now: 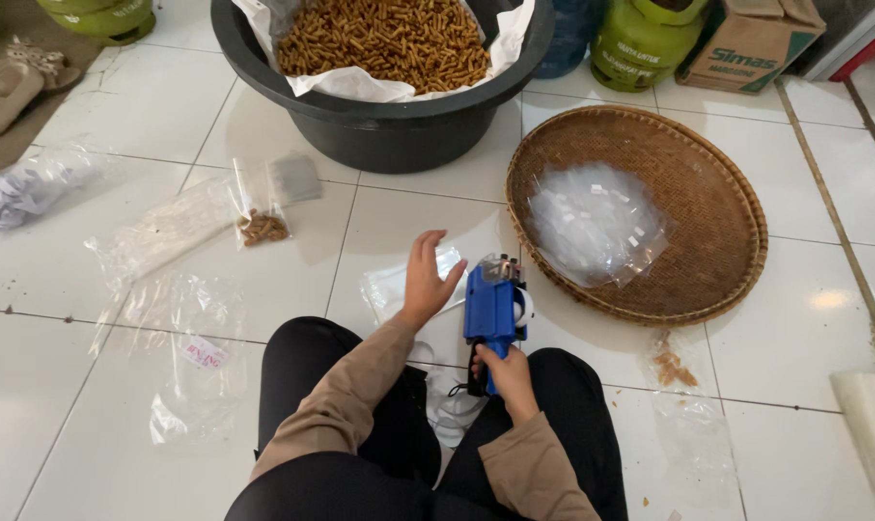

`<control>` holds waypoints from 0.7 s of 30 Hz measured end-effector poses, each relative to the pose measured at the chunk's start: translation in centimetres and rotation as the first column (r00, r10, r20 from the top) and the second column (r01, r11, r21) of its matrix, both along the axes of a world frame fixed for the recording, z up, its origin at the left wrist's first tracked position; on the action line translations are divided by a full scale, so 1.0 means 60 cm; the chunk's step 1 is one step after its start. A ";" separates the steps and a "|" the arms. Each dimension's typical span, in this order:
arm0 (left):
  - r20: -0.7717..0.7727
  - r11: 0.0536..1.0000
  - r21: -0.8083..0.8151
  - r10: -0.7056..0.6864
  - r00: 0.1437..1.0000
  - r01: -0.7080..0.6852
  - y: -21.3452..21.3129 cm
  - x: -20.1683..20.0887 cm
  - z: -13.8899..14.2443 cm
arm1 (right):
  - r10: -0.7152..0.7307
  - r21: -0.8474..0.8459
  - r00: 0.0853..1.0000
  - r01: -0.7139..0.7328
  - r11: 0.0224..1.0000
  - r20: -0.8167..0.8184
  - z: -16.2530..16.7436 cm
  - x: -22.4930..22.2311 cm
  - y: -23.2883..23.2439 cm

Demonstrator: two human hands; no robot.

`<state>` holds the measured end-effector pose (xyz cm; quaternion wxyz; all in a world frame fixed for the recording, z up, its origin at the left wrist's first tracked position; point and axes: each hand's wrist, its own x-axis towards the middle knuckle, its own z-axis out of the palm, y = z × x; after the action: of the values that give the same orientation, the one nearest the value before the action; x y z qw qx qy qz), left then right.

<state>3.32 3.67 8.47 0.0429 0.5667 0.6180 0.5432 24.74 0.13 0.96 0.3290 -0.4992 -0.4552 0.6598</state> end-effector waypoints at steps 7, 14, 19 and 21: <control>-0.436 0.633 -0.752 -0.269 0.859 -0.183 -0.059 -0.078 -0.118 | -0.075 -0.034 0.997 0.075 0.997 0.019 -0.024 0.016 0.020; -0.432 0.666 -0.704 -0.128 0.893 -0.246 -0.041 -0.078 -0.151 | -0.010 0.045 0.999 0.008 0.999 0.044 -0.031 0.025 0.014; -0.396 0.703 -0.669 -0.065 0.916 -0.239 -0.047 -0.082 -0.143 | 0.063 0.087 0.992 -0.073 0.994 0.112 -0.034 0.013 0.006; -0.401 0.688 -0.677 -0.046 0.915 -0.262 -0.045 -0.082 -0.134 | 0.100 0.113 0.983 -0.118 0.987 0.156 -0.035 0.011 0.004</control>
<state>-1.61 0.96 0.40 0.1052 0.5615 0.8092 0.1371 25.43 0.40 -1.12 0.2872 -0.5007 -0.5446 0.6085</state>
